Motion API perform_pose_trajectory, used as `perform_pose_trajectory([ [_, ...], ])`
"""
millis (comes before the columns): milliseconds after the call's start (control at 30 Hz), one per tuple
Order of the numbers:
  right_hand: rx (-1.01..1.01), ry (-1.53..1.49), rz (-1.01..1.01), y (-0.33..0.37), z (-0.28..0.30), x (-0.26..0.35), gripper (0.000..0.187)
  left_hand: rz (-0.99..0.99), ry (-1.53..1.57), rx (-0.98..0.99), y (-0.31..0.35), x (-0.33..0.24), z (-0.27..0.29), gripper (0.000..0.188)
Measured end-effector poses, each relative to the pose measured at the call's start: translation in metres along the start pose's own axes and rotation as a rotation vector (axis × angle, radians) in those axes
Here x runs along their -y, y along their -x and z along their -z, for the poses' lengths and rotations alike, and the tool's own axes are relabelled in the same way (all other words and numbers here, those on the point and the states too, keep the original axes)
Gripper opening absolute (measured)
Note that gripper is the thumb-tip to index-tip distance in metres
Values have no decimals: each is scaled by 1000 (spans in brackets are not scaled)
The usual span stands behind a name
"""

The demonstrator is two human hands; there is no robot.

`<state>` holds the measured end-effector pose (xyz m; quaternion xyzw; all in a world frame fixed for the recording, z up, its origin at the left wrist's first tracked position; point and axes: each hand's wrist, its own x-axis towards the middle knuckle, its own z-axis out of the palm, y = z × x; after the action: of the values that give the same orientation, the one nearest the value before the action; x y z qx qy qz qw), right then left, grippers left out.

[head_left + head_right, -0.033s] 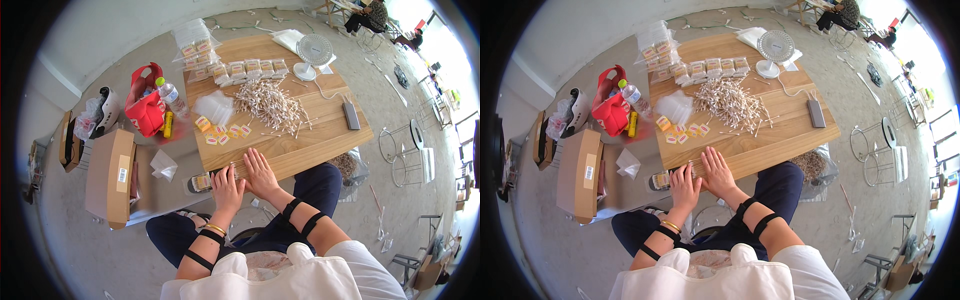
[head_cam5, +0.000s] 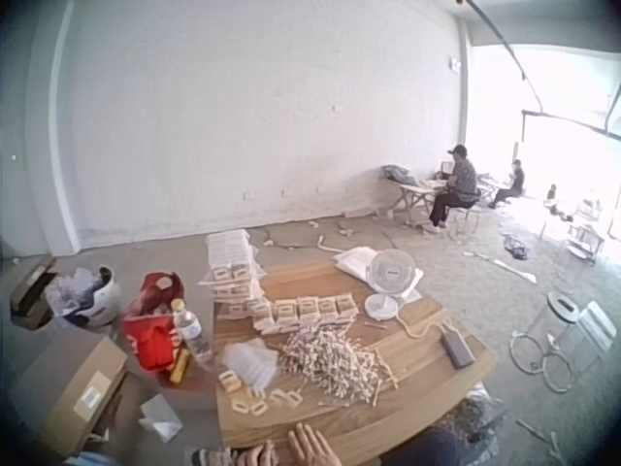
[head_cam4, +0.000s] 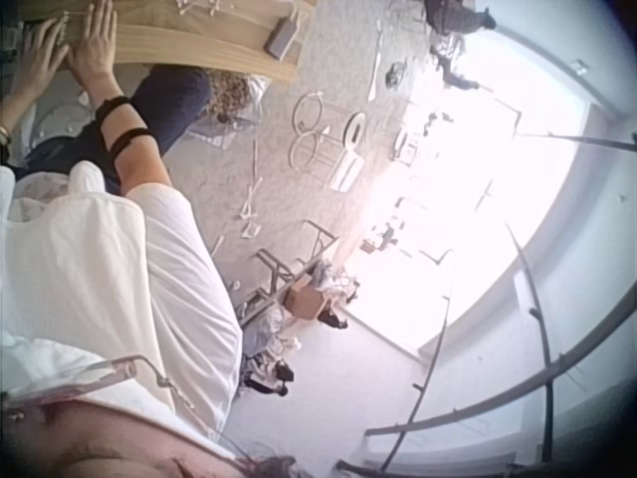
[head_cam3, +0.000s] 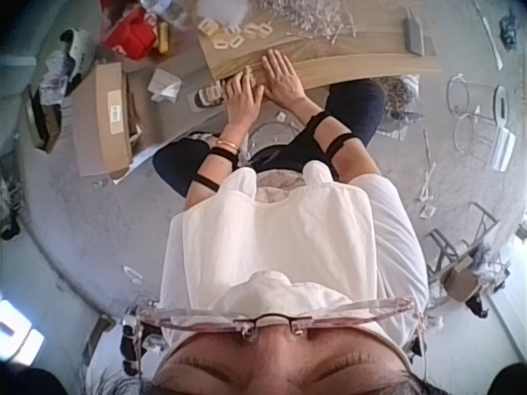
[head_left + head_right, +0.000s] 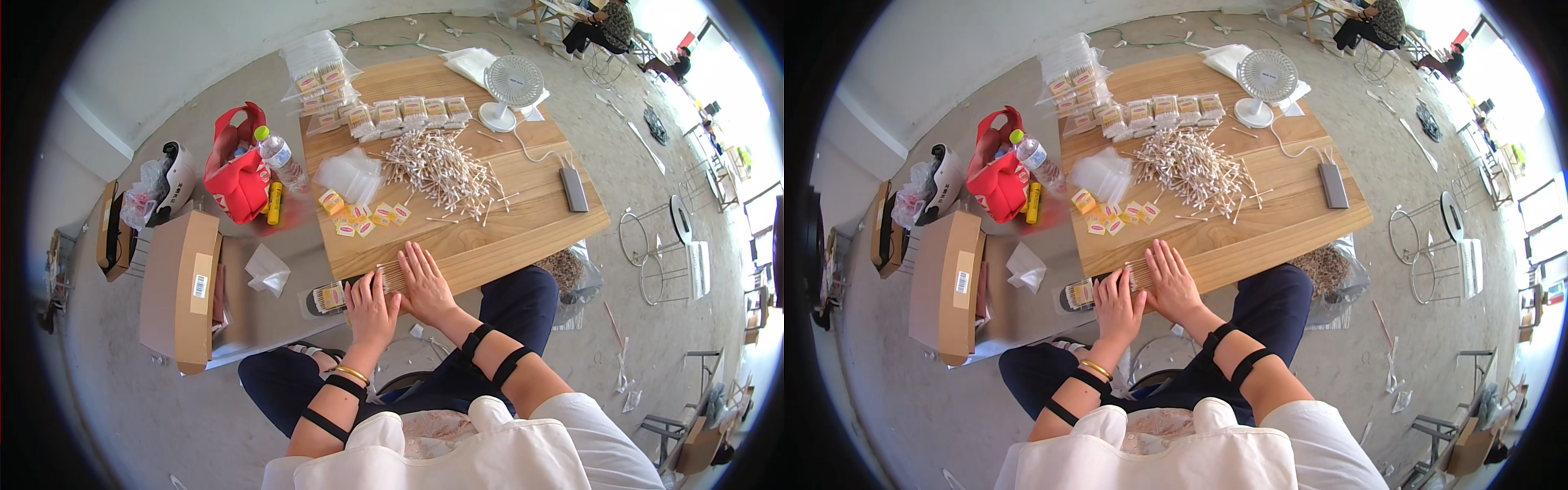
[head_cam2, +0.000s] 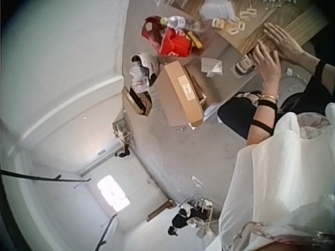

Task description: The person gathers cotton swabs from a pile, aligns them into a row on the table, and places the row into a small plastic bag. After sealing the bag, the person sets it aside and begins the process again.

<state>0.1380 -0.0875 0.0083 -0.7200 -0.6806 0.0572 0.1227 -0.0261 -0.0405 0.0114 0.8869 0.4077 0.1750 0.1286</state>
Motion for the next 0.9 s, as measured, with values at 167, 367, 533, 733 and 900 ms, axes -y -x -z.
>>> perform_pose_trajectory([
  [167,-32,-28,6,1,-2,-1,84,-10,34,31,-3,-2,2,65],
  [367,-43,-56,12,1,-5,-3,81,-103,-41,110,-18,0,3,69],
  [533,-68,-16,13,1,-9,-5,80,-35,-60,206,-39,-1,10,70],
  [733,-51,-44,6,-2,0,4,82,8,-135,-18,-72,12,-13,75],
  [900,-36,9,7,3,-2,-3,85,191,1,-151,-86,46,13,68],
])
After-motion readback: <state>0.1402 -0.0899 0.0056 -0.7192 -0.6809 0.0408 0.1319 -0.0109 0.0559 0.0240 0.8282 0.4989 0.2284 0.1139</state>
